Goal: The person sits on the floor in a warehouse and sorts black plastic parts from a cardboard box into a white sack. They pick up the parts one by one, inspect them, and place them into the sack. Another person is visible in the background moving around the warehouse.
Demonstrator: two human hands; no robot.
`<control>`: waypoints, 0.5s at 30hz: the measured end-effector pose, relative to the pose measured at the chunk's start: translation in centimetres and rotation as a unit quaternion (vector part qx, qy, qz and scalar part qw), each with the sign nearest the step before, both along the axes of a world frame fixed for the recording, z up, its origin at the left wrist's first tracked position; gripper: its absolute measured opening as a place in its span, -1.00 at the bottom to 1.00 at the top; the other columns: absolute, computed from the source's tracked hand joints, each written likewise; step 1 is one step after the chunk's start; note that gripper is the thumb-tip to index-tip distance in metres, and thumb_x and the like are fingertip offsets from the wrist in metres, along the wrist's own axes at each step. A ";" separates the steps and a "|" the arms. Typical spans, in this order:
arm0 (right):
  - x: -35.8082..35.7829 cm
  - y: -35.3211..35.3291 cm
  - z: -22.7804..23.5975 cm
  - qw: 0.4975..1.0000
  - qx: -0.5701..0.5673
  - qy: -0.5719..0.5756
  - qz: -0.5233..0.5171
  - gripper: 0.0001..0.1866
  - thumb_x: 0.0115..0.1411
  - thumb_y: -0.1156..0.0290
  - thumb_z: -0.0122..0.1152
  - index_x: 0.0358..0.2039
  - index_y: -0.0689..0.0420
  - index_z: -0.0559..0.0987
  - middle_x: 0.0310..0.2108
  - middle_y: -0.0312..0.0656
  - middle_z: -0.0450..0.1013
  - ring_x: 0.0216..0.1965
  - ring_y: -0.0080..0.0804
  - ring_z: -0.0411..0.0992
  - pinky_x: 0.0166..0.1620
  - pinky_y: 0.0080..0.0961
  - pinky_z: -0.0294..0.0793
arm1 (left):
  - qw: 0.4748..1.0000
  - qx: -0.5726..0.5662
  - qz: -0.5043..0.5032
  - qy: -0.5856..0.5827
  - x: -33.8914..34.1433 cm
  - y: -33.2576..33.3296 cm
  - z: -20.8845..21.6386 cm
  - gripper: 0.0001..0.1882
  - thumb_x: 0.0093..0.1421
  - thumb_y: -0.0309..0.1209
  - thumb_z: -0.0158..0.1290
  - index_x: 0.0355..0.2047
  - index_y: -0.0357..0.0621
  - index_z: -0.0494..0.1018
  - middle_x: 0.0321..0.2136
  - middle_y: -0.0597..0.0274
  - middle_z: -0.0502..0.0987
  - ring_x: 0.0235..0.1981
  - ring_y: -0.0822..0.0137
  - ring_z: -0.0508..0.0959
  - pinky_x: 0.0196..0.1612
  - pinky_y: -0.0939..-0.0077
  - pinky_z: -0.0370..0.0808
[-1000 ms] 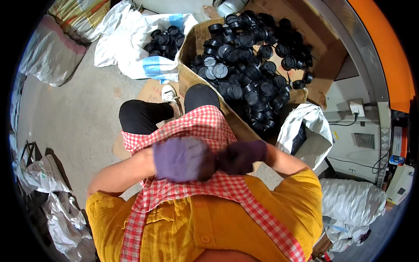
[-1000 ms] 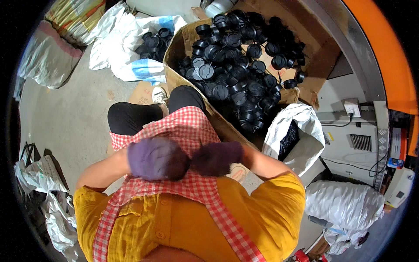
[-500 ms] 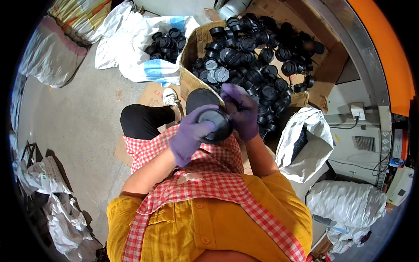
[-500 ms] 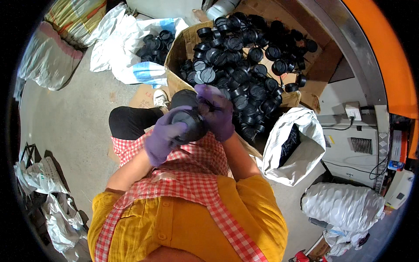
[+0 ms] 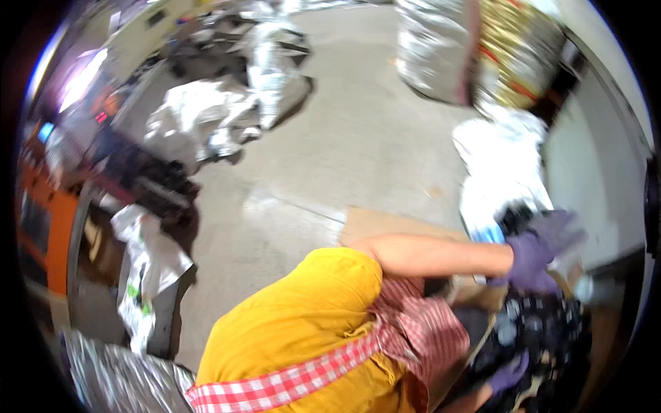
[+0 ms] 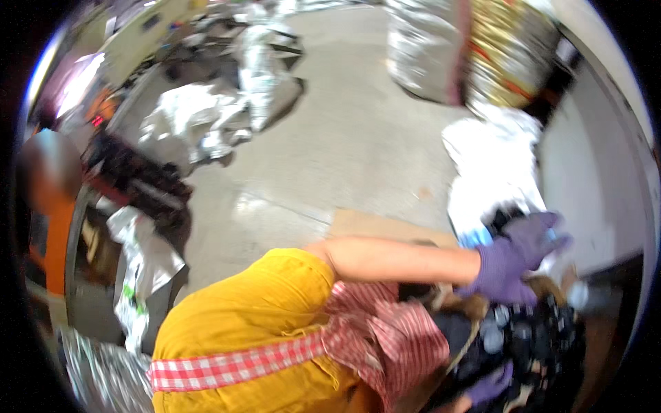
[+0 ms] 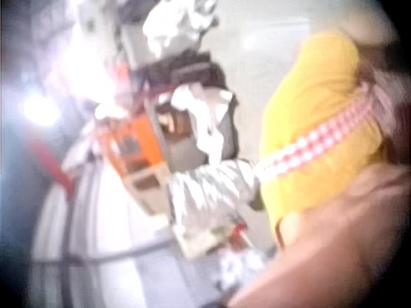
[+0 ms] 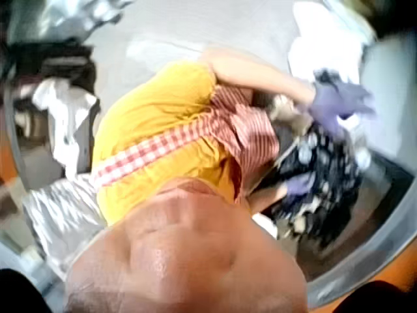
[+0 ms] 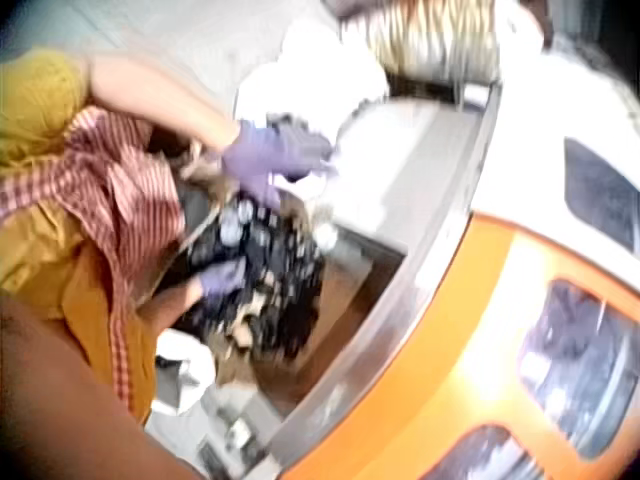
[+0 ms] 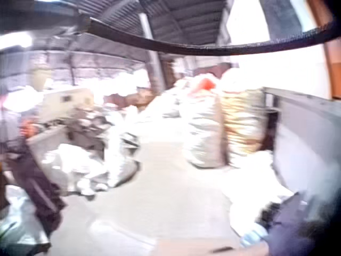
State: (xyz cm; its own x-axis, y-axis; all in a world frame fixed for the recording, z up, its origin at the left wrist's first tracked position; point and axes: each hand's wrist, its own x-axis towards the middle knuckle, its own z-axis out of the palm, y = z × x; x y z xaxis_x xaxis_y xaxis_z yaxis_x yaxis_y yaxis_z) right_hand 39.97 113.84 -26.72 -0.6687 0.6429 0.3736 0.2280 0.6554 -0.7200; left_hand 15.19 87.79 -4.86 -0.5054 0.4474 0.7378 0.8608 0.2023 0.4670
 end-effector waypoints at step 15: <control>-8.7 -5.5 0.3 0.996 -0.078 0.031 -0.003 -0.75 0.15 0.38 0.02 -0.31 0.27 0.58 -0.32 -0.08 0.54 -0.31 -0.27 0.47 -0.17 -0.45 0.43 | 0.907 0.378 0.134 0.132 7.6 -25.9 17.8 -0.19 -0.13 -0.26 0.22 0.11 -0.27 0.13 0.04 -0.14 0.21 0.10 -0.04 0.23 0.16 0.16 0.13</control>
State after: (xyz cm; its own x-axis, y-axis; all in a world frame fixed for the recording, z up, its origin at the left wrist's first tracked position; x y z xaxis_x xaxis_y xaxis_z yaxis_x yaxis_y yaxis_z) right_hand 31.26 108.32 -26.39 -0.6432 0.7004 0.3094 0.1833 0.5332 -0.8259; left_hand 22.80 61.85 12.97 -0.2820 -0.3485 0.8939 0.9302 0.1288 0.3437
